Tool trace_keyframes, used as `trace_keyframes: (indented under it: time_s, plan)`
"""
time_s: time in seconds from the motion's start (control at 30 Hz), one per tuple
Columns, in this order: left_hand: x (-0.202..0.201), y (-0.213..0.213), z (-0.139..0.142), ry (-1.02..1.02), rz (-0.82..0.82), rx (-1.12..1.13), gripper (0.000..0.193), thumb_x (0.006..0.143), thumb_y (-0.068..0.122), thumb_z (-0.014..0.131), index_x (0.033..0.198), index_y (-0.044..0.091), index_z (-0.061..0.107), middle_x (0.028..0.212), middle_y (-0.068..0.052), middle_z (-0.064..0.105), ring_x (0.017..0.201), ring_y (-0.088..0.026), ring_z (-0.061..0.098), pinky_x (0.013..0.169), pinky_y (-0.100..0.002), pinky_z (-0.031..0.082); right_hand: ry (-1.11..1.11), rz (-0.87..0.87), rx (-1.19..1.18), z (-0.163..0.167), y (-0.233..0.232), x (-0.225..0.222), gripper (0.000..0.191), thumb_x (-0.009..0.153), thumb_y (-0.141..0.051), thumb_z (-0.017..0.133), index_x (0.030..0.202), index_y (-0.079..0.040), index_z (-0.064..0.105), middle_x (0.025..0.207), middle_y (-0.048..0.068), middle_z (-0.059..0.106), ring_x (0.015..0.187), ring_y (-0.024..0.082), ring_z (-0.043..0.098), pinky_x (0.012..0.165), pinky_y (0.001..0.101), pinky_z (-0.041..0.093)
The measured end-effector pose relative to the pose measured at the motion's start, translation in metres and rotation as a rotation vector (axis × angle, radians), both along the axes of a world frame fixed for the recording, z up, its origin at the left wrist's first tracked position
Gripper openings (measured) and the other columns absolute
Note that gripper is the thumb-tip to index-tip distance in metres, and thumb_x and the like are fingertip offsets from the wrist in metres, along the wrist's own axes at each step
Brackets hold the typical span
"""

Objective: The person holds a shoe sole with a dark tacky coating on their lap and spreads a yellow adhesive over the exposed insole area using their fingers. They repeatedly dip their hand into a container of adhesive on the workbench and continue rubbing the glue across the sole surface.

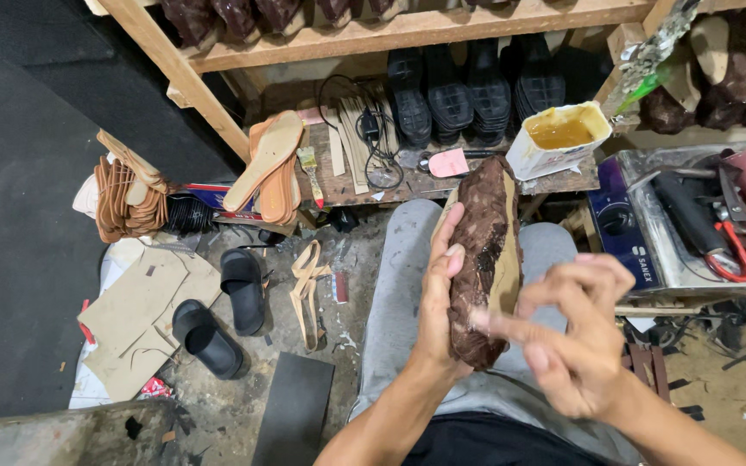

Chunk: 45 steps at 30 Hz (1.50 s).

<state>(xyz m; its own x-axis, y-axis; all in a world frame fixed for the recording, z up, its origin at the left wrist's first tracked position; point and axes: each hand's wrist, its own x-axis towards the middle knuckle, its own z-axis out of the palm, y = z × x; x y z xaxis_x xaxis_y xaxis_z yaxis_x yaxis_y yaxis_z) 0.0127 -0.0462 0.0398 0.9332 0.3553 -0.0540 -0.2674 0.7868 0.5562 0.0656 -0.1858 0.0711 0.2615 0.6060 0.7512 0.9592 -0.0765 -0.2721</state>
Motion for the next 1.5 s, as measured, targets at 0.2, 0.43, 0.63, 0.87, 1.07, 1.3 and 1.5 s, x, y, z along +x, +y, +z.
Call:
trace_keyframes:
  time_s: [0.2,0.43,0.63,0.87,1.07,1.3,1.5]
  plan:
    - [-0.003,0.001,0.001,-0.053,0.013,0.011,0.063,0.099,0.024,0.041,0.161,0.014,0.031,0.148,-0.016,0.051,0.124,-0.025,0.058,0.106,-0.041,0.049,-0.013,0.044,0.023,-0.001,0.002,0.002,0.040,0.092,-0.029,0.046,0.113,-0.016,0.077,0.089,0.002,0.055,0.098,0.027,0.043,0.102,0.0503,0.029]
    - [-0.006,0.003,0.003,-0.115,0.045,0.114,0.065,0.099,0.020,0.041,0.162,0.008,0.029,0.151,-0.018,0.049,0.130,-0.025,0.056,0.112,-0.041,0.047,0.066,-0.080,-0.007,0.001,0.003,0.002,0.037,0.095,-0.021,0.050,0.117,-0.011,0.078,0.092,0.005,0.057,0.100,0.029,0.045,0.101,0.0478,0.029]
    - [-0.010,0.003,0.006,-0.155,0.072,0.221,0.073,0.096,0.025,0.044,0.164,0.006,0.025,0.153,-0.020,0.047,0.133,-0.028,0.054,0.114,-0.040,0.045,0.077,-0.092,0.019,0.005,0.004,0.000,0.035,0.093,-0.016,0.050,0.117,-0.010,0.076,0.094,0.006,0.058,0.100,0.029,0.046,0.100,0.0469,0.029]
    - [-0.017,0.004,0.009,-0.191,0.080,0.320,0.081,0.093,0.030,0.046,0.165,0.003,0.021,0.154,-0.023,0.047,0.136,-0.030,0.055,0.116,-0.041,0.046,0.109,-0.117,0.024,0.004,0.007,0.001,0.036,0.095,-0.015,0.048,0.118,-0.010,0.077,0.092,0.006,0.057,0.099,0.028,0.047,0.099,0.0468,0.031]
    - [-0.024,0.006,0.012,-0.180,0.041,0.335,0.085,0.092,0.033,0.048,0.166,0.005,0.018,0.152,-0.024,0.048,0.133,-0.031,0.056,0.115,-0.042,0.047,0.072,-0.039,0.069,0.005,0.007,0.005,0.036,0.094,-0.018,0.048,0.116,-0.011,0.075,0.093,0.006,0.057,0.099,0.027,0.047,0.099,0.0457,0.032]
    - [-0.024,0.005,0.008,-0.223,-0.003,0.258,0.087,0.091,0.033,0.052,0.166,0.004,0.018,0.154,-0.024,0.046,0.137,-0.030,0.055,0.116,-0.039,0.051,0.038,-0.059,0.051,0.001,0.004,0.006,0.039,0.097,-0.023,0.046,0.120,-0.010,0.075,0.093,0.007,0.057,0.099,0.026,0.046,0.101,0.0452,0.032]
    - [-0.023,0.010,0.002,-0.294,-0.188,-0.003,0.089,0.094,0.041,0.058,0.169,0.016,0.016,0.158,-0.025,0.038,0.131,-0.037,0.054,0.091,-0.055,0.056,0.142,-0.279,0.099,-0.007,0.005,0.035,0.037,0.108,-0.028,0.042,0.127,-0.018,0.073,0.108,0.008,0.058,0.106,0.027,0.047,0.104,0.0391,0.031]
